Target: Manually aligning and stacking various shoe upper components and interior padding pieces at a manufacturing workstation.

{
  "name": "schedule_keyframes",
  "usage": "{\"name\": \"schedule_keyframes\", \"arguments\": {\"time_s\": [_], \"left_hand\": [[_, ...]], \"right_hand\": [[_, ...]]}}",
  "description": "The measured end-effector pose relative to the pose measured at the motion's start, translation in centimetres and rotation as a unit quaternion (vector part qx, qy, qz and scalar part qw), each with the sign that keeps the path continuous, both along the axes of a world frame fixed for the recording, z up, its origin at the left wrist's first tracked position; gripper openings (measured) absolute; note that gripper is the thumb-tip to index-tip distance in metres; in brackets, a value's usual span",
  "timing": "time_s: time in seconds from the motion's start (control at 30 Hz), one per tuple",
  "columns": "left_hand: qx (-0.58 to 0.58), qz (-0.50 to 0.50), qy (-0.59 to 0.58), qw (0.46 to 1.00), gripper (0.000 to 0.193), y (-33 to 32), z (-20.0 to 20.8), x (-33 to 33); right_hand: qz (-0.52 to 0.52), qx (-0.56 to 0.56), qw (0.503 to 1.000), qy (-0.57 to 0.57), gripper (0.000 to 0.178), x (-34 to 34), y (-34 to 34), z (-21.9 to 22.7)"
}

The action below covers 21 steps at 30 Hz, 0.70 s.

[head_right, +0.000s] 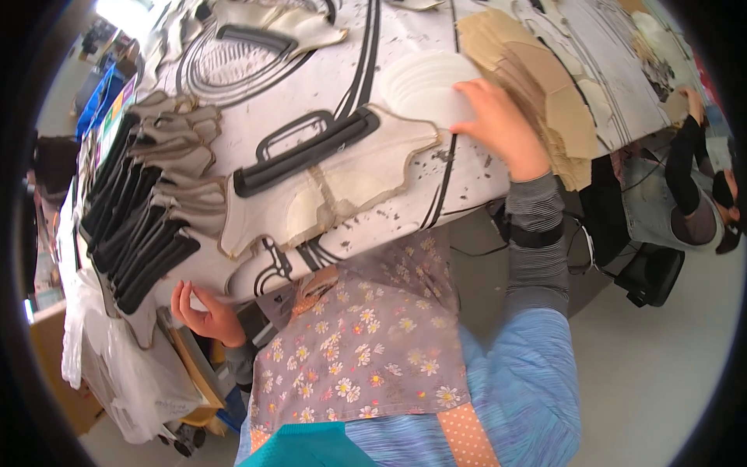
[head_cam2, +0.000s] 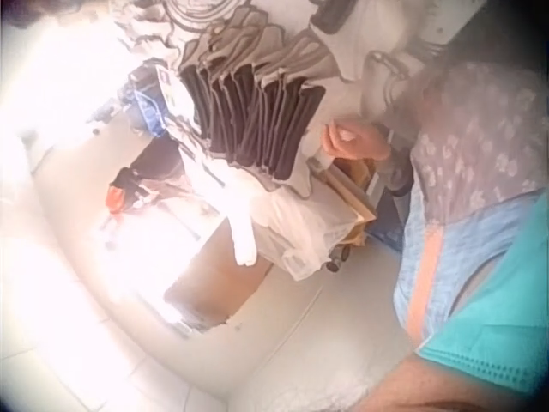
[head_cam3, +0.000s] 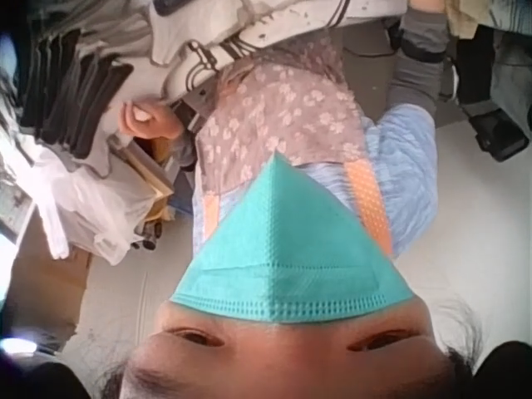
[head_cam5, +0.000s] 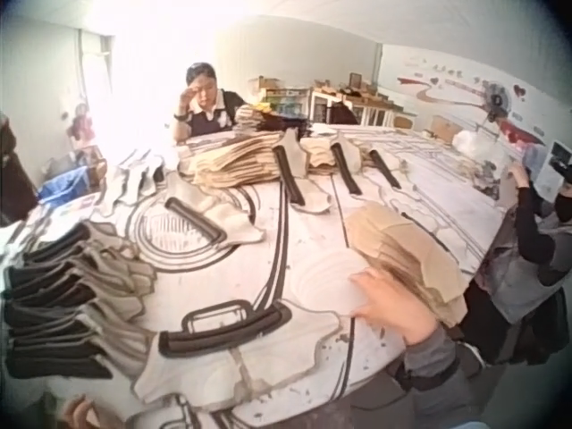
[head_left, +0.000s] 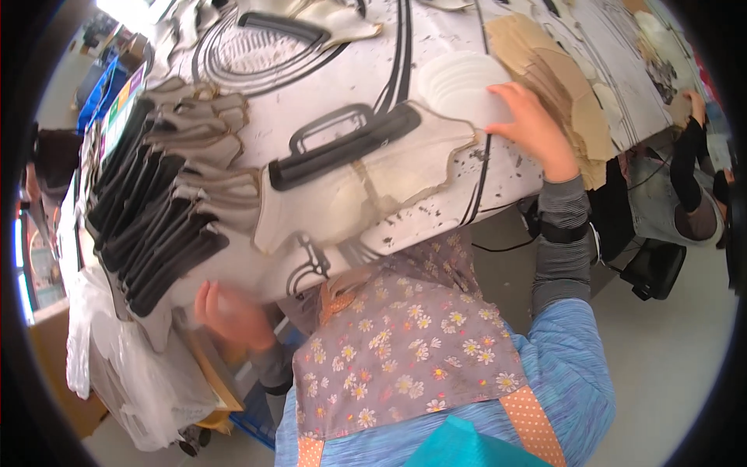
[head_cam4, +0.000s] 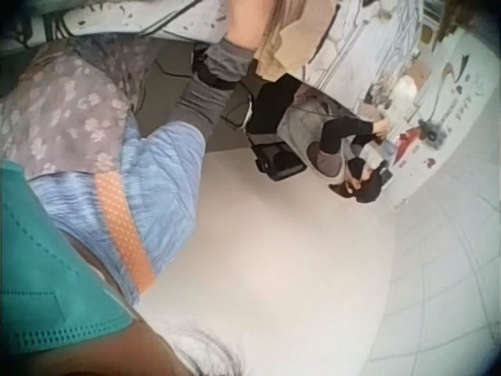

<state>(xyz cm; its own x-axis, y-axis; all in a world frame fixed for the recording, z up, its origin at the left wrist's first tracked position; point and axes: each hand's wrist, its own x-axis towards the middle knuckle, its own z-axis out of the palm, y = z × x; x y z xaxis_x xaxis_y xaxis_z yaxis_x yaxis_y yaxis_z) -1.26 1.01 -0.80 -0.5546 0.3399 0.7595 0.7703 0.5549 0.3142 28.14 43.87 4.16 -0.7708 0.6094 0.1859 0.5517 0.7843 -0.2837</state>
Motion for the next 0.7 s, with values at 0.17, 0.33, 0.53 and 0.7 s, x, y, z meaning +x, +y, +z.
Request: {"name": "schedule_keyframes", "arguments": {"time_s": [0.17,0.33,0.53,0.7], "left_hand": [[0.038,-0.087,-0.002,0.996,0.019,1.1,1.6,2.8],[-0.014,-0.318,-0.128,0.939,0.020,3.3,4.6,3.1],[0.066,-0.431,-0.470,0.768,0.023,9.1,8.1,4.5],[-0.029,-0.343,-0.560,0.754,0.015,11.4,9.1,6.7]], "right_hand": [[-0.051,-0.032,0.998,-0.015,0.040,1.4,1.3,1.6],[-0.196,0.020,0.970,0.146,0.021,2.9,-2.9,5.3],[0.066,-0.327,0.889,0.314,0.025,0.6,-9.8,5.6],[0.128,-0.335,0.910,0.210,0.018,-6.0,-13.1,4.8]]}}
